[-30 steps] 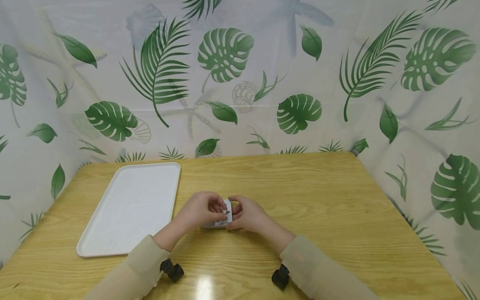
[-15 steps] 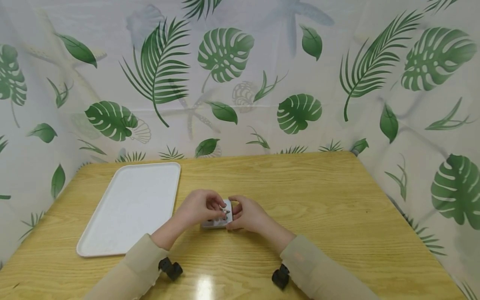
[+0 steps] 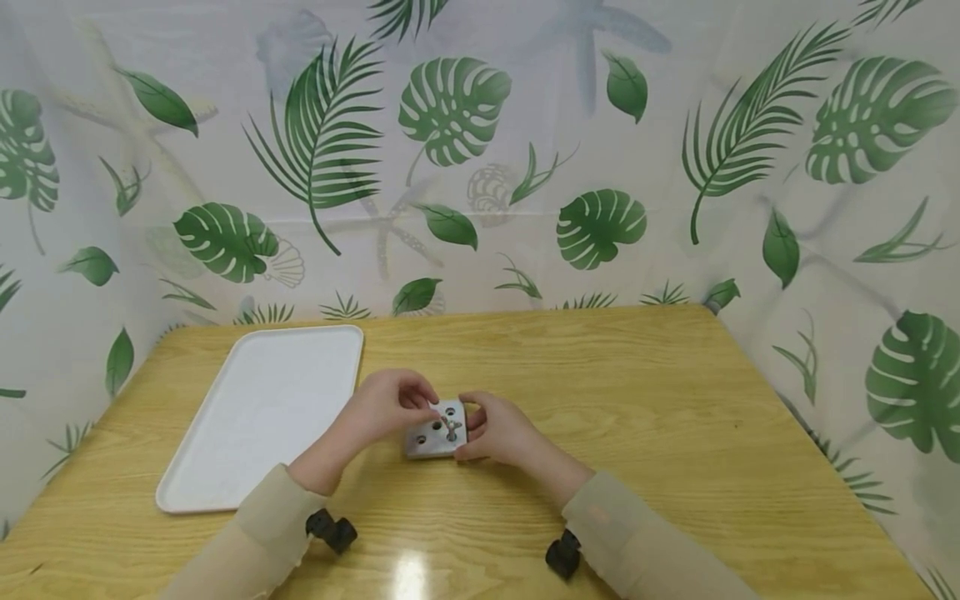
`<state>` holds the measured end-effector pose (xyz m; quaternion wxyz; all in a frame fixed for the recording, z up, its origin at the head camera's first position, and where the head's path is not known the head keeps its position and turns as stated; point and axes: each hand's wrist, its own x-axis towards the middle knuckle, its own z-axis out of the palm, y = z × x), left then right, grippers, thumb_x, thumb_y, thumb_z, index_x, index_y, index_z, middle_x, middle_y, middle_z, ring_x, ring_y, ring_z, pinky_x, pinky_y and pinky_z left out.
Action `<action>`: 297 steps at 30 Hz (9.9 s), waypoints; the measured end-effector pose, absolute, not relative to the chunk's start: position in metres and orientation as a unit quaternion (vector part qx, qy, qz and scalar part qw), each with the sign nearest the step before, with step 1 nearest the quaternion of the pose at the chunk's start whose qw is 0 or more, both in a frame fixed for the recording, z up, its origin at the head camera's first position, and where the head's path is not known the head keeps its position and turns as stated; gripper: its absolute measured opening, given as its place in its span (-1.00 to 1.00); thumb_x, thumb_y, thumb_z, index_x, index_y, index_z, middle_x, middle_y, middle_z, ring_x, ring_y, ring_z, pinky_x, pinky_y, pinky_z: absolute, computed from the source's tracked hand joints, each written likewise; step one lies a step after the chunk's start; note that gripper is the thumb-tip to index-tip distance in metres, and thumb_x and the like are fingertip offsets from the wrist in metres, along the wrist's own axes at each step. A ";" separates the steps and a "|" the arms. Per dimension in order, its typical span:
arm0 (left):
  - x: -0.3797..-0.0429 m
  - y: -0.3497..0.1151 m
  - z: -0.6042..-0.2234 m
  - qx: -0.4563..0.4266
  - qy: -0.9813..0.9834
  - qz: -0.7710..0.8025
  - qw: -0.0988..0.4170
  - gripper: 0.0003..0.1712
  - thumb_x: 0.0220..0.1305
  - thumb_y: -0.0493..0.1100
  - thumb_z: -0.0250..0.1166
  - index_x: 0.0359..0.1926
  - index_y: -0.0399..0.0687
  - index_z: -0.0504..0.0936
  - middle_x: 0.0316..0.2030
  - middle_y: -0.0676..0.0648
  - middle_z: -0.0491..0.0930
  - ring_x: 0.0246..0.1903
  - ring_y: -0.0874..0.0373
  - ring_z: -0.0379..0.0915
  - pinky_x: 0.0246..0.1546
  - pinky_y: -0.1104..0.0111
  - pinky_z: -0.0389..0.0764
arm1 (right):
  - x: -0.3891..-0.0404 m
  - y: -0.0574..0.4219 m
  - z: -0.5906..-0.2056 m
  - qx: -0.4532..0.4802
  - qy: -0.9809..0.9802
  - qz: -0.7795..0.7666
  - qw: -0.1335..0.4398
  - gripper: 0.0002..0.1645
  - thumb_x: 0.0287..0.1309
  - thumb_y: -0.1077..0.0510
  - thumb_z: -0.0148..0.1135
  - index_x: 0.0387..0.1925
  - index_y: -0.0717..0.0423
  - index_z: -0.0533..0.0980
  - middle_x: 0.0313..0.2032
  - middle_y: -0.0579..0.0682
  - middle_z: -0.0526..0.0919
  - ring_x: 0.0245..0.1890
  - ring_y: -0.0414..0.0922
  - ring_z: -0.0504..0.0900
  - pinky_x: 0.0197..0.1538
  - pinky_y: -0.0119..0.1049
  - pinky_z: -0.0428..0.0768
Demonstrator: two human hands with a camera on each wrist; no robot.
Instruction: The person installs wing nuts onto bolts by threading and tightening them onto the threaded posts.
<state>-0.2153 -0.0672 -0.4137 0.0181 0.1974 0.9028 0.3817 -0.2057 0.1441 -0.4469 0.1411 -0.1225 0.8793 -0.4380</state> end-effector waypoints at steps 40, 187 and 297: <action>-0.218 -0.091 -0.434 0.136 0.919 0.357 0.101 -0.15 0.08 -0.07 0.71 0.36 -0.15 0.56 0.18 -0.18 0.67 0.16 -0.11 0.64 0.19 0.03 0.66 | -0.206 0.147 -0.447 -0.129 0.878 -0.441 0.134 0.02 0.07 0.33 0.62 0.52 0.34 0.32 0.03 0.21 0.66 -0.12 -0.10 0.73 0.00 -0.21 0.74; -0.219 -0.084 -0.451 0.099 0.879 0.448 0.130 -0.06 -0.04 -0.41 0.69 0.39 -0.36 0.49 0.00 -0.17 0.72 -0.14 0.17 0.61 -0.08 0.35 0.64 | -0.221 0.150 -0.441 -0.236 0.840 -0.470 0.134 -0.79 0.32 0.20 0.43 -0.09 0.25 0.69 -0.37 -0.08 0.64 -0.41 -0.19 0.53 -0.30 -0.40 0.55; -0.218 -0.081 -0.447 0.101 0.891 0.424 0.128 -0.03 0.01 -0.34 0.69 0.44 -0.33 0.46 0.06 -0.17 0.69 -0.06 0.13 0.62 -0.05 0.35 0.64 | -0.219 0.144 -0.445 -0.184 0.829 -0.508 0.147 -0.77 0.36 0.24 0.38 -0.38 0.18 0.49 -0.58 -0.13 0.59 -0.60 -0.25 0.54 -0.45 -0.40 0.56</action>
